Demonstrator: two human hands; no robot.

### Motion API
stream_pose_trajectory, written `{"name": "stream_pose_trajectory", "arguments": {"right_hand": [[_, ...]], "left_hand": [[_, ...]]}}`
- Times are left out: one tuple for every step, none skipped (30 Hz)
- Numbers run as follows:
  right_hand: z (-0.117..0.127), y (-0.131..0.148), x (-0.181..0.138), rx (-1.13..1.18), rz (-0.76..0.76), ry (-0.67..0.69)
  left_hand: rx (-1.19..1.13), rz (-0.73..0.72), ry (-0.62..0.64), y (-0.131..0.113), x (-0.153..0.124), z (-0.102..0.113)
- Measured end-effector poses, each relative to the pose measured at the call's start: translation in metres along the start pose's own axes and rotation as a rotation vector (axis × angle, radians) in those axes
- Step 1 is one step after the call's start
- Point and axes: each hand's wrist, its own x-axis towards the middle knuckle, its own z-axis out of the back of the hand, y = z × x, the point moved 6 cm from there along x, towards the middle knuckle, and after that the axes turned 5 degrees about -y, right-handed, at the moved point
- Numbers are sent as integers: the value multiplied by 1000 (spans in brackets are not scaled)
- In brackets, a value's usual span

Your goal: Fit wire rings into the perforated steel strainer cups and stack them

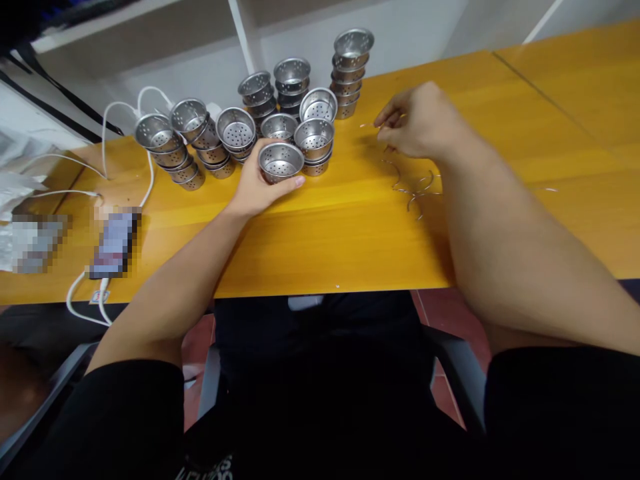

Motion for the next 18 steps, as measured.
{"name": "stream_pose_trajectory", "arguments": {"right_hand": [[-1, 3, -1, 30, 7, -21], [-1, 6, -3, 60, 8, -43], [-1, 11, -5, 91, 4, -61], [-1, 16, -8, 125, -2, -75], [-1, 22, -12, 165, -6, -85], [-1, 28, -15, 208, -3, -92], [-1, 35, -19, 247, 4, -95], [-1, 41, -22, 279, 13, -92], [-2, 46, -25, 304, 21, -86], [-3, 50, -27, 325, 26, -83], [-4, 53, -28, 344, 32, -84], [-5, 56, -29, 363, 44, -92], [-5, 59, -29, 383, 62, -103], [-6, 61, -29, 405, 85, -117], [-7, 64, -30, 426, 113, -129], [-9, 66, -31, 446, 145, -137], [-11, 69, -32, 463, 179, -138], [-15, 72, -34, 478, 214, -131]], "left_hand": [[6, -11, -4, 3, 0, 0], [11, -20, -11, 5, 0, 0], [15, -29, -17, 7, 0, 0], [19, -35, -20, 8, -1, 1], [21, -41, -21, 9, -1, 1], [21, -46, -24, 10, -1, 2], [20, -50, -28, 12, -1, 2], [17, -55, -30, 13, -1, 2], [11, -61, -29, 13, -1, 1], [2, -68, -25, 14, -1, 0], [-12, -75, -18, 14, -1, -2], [-32, -81, -6, 13, -1, -4], [-53, -87, 7, 12, -1, -7], [-70, -88, 17, 9, -1, -9], [-80, -84, 26, 6, -1, -10], [-80, -72, 31, 2, -2, -10], [-73, -57, 31, -1, -2, -10], [-63, -44, 23, -5, -2, -9]]}}
